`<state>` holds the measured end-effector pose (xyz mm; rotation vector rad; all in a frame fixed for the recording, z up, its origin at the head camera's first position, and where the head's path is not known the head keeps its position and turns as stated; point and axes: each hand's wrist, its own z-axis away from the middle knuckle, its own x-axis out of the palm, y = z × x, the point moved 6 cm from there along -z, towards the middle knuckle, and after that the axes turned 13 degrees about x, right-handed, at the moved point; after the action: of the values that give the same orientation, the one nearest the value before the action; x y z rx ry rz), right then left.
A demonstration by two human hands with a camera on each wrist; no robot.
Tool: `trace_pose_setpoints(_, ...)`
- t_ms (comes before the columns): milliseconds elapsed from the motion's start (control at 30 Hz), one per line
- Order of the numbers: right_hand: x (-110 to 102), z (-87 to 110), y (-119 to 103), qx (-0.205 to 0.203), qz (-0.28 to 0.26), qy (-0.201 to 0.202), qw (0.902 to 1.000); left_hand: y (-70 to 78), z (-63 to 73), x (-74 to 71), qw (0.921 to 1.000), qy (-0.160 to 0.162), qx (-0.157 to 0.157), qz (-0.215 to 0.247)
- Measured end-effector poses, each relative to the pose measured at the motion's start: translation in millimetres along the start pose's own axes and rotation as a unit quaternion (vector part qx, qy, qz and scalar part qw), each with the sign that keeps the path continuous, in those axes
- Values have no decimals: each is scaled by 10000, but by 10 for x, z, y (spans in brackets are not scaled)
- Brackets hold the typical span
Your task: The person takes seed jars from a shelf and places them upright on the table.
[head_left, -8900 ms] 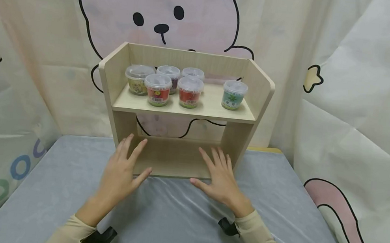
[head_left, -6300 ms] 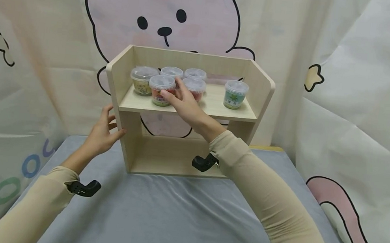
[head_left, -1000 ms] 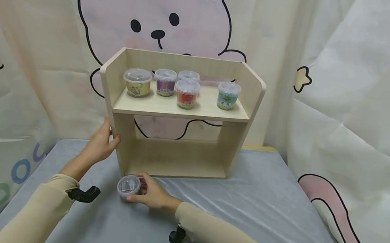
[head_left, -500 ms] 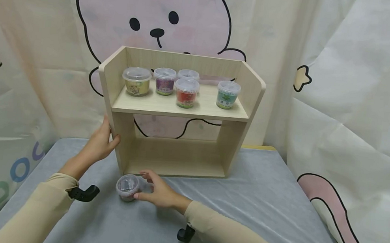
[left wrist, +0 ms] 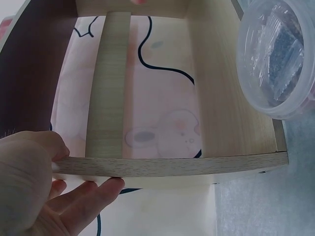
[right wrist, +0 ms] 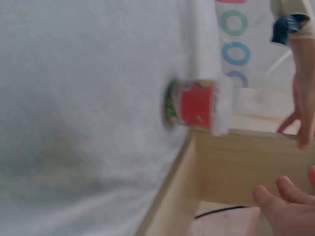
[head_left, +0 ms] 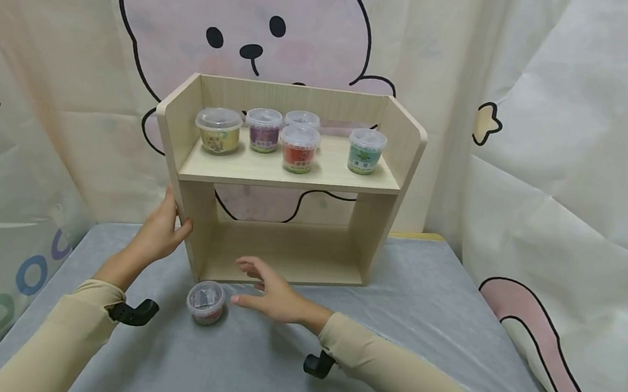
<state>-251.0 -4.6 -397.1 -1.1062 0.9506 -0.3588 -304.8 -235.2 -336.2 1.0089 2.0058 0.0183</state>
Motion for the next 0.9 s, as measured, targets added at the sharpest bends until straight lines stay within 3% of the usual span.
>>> trace_pose_setpoints(633,-739,258,-586,-757,4,271,9968,1,-3,15,10000,-14,27,27)
trace_pose_setpoints(900,-1074,331,-778,-1102,-84,630,9919,-17,-4,15,10000,28,69,14)
